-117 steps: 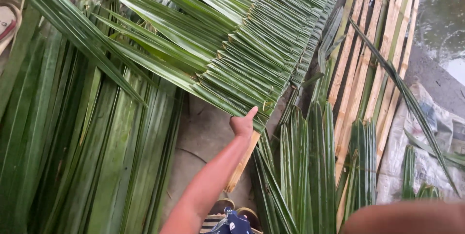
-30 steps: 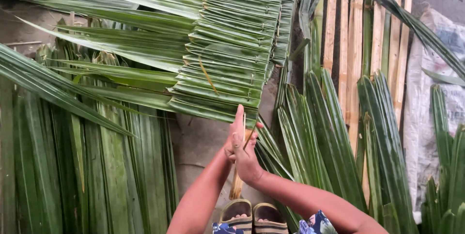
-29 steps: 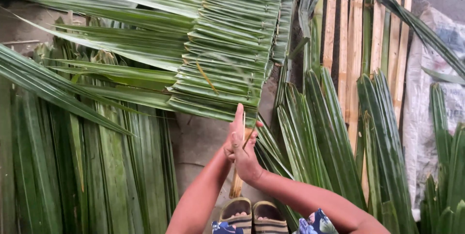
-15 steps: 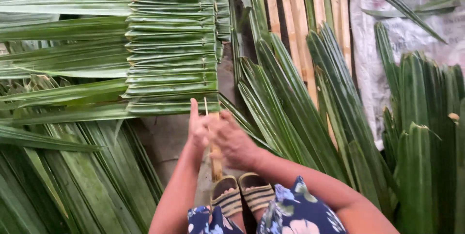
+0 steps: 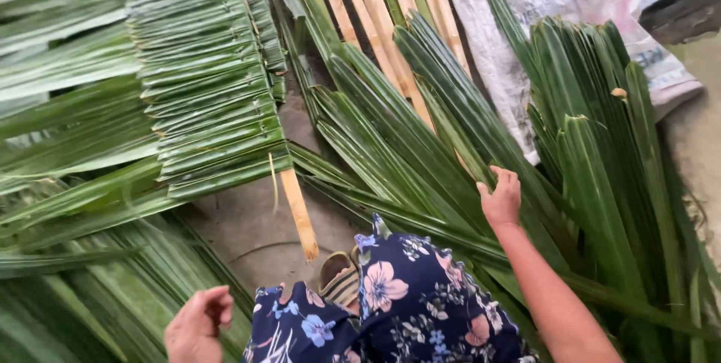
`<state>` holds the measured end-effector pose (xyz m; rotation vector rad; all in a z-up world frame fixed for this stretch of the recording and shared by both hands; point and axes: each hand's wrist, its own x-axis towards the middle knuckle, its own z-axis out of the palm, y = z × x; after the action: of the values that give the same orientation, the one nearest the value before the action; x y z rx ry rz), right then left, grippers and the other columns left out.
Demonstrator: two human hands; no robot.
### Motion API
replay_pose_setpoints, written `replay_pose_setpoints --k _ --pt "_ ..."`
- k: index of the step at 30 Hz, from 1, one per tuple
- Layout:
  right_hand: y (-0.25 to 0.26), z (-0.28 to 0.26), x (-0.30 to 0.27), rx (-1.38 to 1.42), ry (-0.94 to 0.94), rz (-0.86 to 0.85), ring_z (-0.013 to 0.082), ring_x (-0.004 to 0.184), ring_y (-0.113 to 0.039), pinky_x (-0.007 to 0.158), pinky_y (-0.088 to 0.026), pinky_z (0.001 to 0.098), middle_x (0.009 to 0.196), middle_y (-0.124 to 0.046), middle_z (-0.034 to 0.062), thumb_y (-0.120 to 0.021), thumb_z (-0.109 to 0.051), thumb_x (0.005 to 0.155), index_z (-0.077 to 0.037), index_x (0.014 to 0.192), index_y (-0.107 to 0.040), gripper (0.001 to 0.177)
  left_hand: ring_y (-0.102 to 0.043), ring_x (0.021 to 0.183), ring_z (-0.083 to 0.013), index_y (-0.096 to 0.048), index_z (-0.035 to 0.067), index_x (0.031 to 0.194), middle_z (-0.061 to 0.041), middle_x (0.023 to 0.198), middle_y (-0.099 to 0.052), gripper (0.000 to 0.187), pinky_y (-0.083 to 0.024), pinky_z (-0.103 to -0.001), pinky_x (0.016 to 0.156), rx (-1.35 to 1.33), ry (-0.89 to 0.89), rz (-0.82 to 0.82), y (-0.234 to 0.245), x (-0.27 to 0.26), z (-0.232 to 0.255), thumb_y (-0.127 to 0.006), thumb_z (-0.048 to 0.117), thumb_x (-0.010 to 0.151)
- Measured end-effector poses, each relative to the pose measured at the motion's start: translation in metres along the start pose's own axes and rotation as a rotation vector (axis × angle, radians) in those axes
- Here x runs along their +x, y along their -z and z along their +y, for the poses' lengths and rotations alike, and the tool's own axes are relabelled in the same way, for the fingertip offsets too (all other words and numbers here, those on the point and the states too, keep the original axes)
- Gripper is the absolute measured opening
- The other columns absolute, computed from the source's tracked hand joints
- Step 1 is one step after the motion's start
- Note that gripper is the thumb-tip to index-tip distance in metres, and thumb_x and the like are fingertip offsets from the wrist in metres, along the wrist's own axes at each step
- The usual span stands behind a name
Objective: Weaving and securing palm leaves onto a wooden lath to create a thatched panel
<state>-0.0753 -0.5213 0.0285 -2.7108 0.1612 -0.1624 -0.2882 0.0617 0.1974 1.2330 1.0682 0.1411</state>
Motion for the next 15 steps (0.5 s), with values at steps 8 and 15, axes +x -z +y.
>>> replay_pose_setpoints --k 8,15 --pt "-0.041 0.047 0.024 -0.162 0.079 -0.127 0.0415 0.100 -0.061 0.086 -0.051 0.0555 0.115 -0.067 0.0166 -0.066 -0.030 0.095 -0.014 0.117 -0.074 0.029 -0.052 0.055 -0.0147 -0.075 0.001 0.081 -0.008 0.064 -0.064 0.028 -0.035 -0.028 0.050 -0.122 -0.627 -0.622 -0.125 -0.185 0.204 -0.061 0.026 0.081" --pt "-0.011 0.015 0.082 0.436 -0.135 -0.254 0.0331 0.103 -0.071 0.091 -0.056 0.0444 0.106 -0.075 0.0161 -0.084 -0.033 0.088 -0.010 0.120 -0.076 0.040 -0.063 0.051 -0.0182 -0.074 -0.008 0.088 -0.016 0.067 -0.070 0.038 -0.048 -0.027 0.040 0.005 -0.103 -1.047 -0.267 -0.155 0.165 -0.071 0.030 0.090"
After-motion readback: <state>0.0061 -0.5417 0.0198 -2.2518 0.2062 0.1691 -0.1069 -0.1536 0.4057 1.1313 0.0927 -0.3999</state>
